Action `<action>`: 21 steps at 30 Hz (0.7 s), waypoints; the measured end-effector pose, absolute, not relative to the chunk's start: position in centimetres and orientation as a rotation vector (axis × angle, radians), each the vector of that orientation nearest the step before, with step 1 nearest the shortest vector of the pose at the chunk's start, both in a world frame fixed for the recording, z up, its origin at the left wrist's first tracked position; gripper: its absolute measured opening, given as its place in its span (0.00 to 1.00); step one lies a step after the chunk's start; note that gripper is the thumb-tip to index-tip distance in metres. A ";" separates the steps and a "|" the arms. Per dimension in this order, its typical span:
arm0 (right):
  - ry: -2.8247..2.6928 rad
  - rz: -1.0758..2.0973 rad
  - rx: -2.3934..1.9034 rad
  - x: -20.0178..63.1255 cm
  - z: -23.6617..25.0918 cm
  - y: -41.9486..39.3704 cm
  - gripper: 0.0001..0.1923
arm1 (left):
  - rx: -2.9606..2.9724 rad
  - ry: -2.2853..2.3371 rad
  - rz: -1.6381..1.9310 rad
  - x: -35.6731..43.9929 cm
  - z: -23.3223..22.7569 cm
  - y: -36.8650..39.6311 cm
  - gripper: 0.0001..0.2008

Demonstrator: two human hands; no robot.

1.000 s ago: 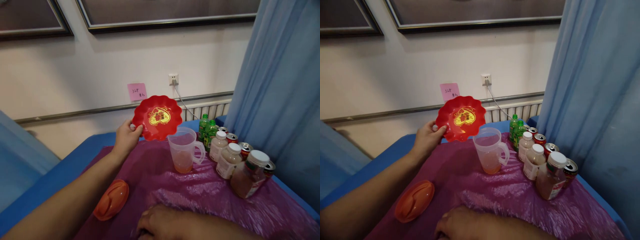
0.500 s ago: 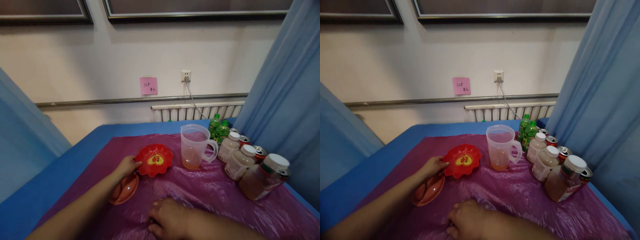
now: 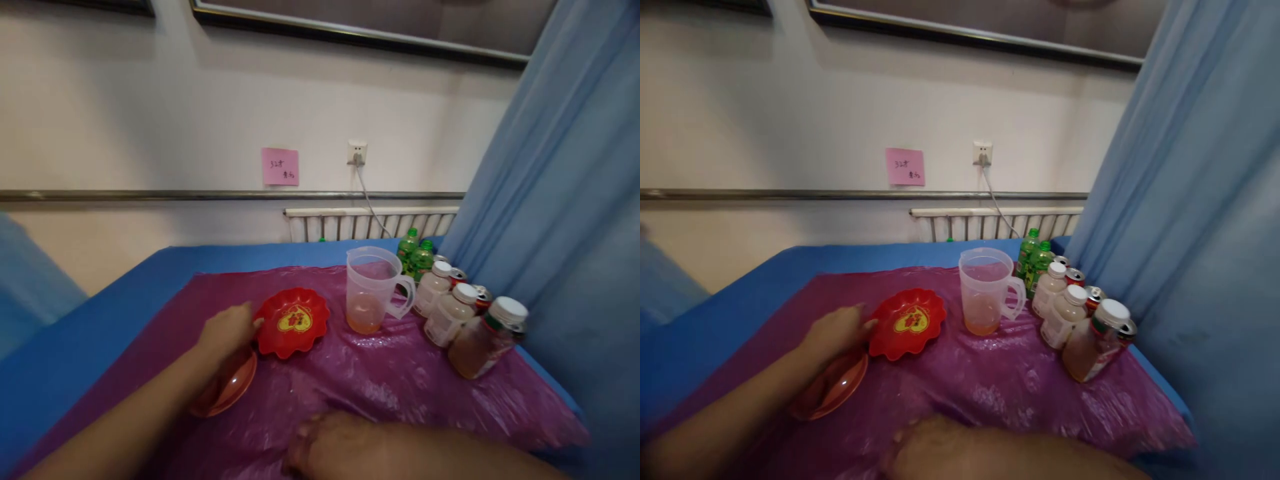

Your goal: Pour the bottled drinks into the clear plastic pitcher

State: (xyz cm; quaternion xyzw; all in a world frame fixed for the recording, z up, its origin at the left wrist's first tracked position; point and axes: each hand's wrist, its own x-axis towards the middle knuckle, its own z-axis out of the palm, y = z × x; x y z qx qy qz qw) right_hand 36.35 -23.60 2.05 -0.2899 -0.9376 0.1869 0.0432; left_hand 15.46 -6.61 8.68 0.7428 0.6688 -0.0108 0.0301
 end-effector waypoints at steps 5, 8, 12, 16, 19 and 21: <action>-2.340 0.440 -0.906 41.6 2.3 -26.6 0.12 | 2.387 2.013 0.082 17.7 10.8 -11.0 0.30; -1.698 0.085 -1.176 47.0 2.1 -29.2 0.16 | 2.345 1.717 0.191 20.5 9.4 -15.0 0.27; -0.932 -0.309 -1.485 54.1 0.5 -30.2 0.27 | 2.324 1.337 0.239 24.4 5.5 -18.6 0.22; -0.675 -0.175 -1.672 58.5 -1.7 -28.6 0.38 | 2.324 1.188 0.152 26.6 3.4 -19.2 0.21; -0.653 -0.036 -1.720 59.8 -2.8 -27.4 0.39 | 2.323 1.182 0.100 27.0 3.9 -19.2 0.21; -0.642 -0.026 -1.736 60.2 -3.1 -26.8 0.36 | 2.322 1.197 0.098 26.8 4.4 -19.3 0.21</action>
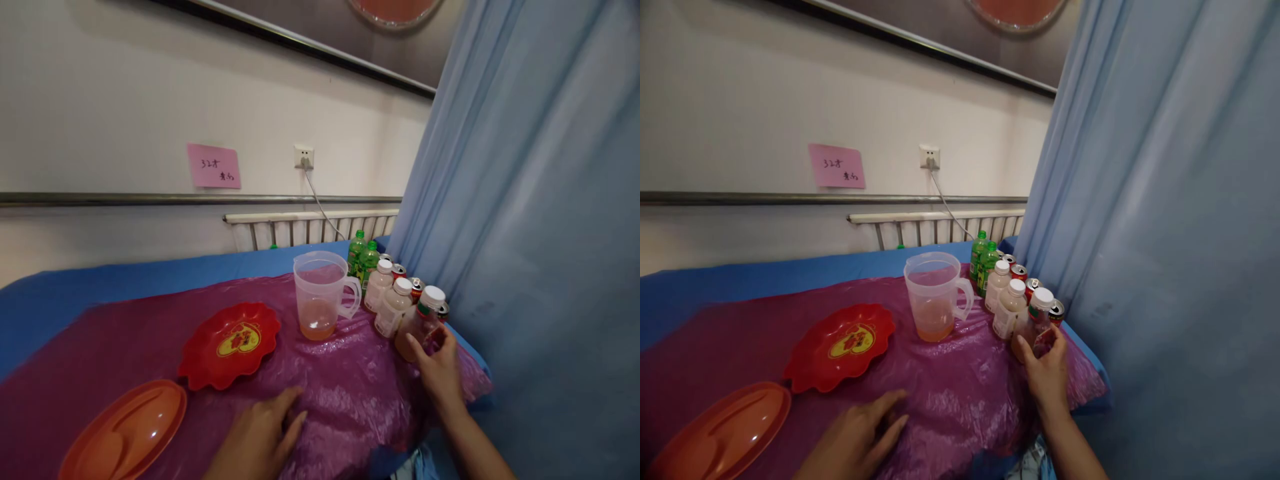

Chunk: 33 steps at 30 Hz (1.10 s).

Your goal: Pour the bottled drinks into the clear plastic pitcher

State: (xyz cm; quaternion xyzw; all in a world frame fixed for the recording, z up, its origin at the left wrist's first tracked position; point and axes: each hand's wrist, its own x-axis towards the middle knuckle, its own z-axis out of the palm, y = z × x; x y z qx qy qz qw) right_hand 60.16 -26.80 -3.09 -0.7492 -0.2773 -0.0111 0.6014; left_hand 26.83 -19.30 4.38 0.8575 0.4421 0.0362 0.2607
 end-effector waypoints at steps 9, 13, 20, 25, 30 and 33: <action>-0.607 -0.017 -1.731 60.5 -1.9 -27.7 0.28 | 2.282 1.093 0.173 24.4 6.0 -20.6 0.19; -0.606 0.089 -1.595 59.7 -0.8 -30.3 0.33 | 2.274 1.094 0.318 23.5 7.8 -20.6 0.18; -1.132 0.757 -1.177 54.2 1.3 -32.3 0.38 | 2.370 0.743 0.649 24.6 15.9 -20.8 0.30; -1.370 1.184 -0.874 48.9 3.2 -29.6 0.40 | 2.357 0.461 0.638 26.3 20.4 -20.1 0.25; -1.428 1.278 -0.798 47.2 3.9 -27.8 0.37 | 2.321 0.396 0.547 26.1 20.4 -18.9 0.17; -1.439 1.218 -0.820 46.7 3.5 -27.6 0.33 | 2.320 0.443 0.615 25.9 19.4 -18.8 0.16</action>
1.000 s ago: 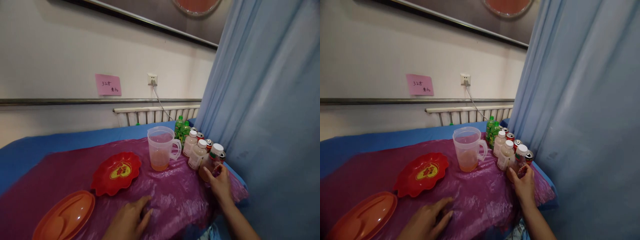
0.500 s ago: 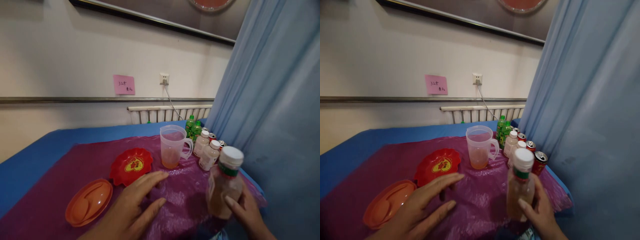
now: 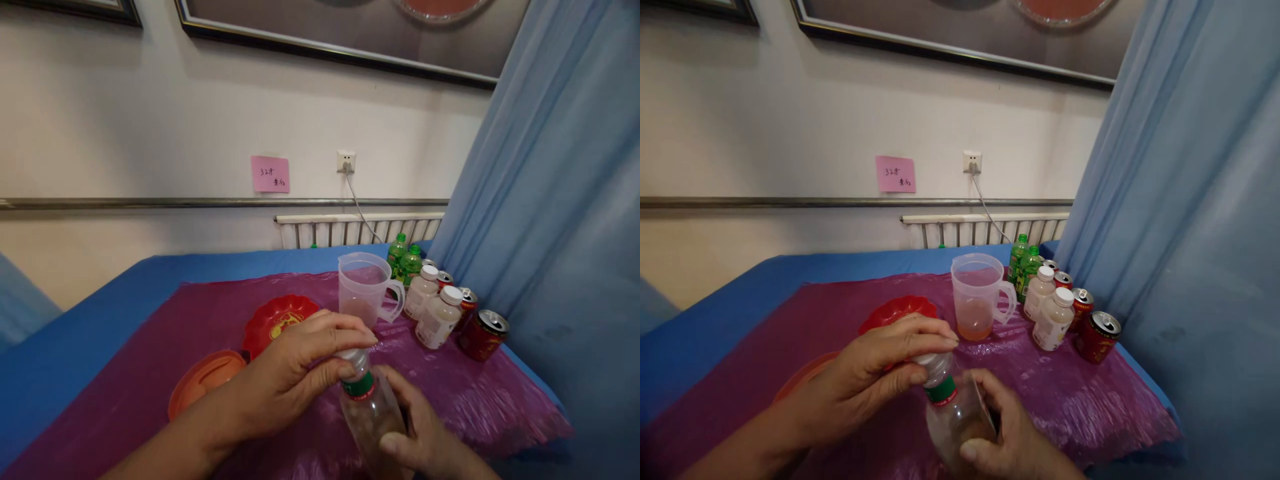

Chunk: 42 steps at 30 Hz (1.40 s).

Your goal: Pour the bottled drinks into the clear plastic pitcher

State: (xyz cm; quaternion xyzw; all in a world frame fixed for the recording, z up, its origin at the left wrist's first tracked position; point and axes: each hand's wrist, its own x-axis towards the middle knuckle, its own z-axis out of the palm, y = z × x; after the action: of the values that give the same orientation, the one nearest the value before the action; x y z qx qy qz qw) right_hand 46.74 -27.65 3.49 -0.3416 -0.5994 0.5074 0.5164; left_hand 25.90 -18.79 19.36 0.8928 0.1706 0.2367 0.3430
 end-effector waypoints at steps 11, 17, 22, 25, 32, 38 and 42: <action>-1.459 0.712 -1.092 45.8 1.0 -27.2 0.33 | 2.503 0.716 0.808 26.1 17.3 -18.2 0.25; -1.511 0.718 -1.130 46.2 0.5 -27.6 0.34 | 2.433 0.625 0.616 25.1 19.1 -18.4 0.17; -1.508 0.617 -1.137 46.0 0.5 -27.8 0.34 | 2.362 0.731 0.612 26.2 18.5 -18.6 0.17; -1.515 0.553 -1.165 45.8 0.6 -27.9 0.33 | 2.320 0.797 0.673 26.7 18.4 -18.6 0.15; -1.439 0.395 -1.252 46.1 -0.2 -28.1 0.32 | 1.805 0.842 0.921 26.3 17.9 -17.4 0.18; -1.418 0.185 -1.479 51.1 4.0 -28.6 0.30 | 1.536 1.024 0.908 23.4 11.6 -18.0 0.24; -1.443 -0.037 -1.741 55.9 8.7 -27.9 0.29 | 1.521 1.131 0.787 20.5 5.2 -19.1 0.27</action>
State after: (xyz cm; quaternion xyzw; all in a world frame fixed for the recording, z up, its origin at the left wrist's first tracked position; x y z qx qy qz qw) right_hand 55.89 -27.90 8.72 -0.6964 -0.5772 -0.0148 0.4262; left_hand 20.50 -19.15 5.18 0.6337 0.4715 0.3282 0.5181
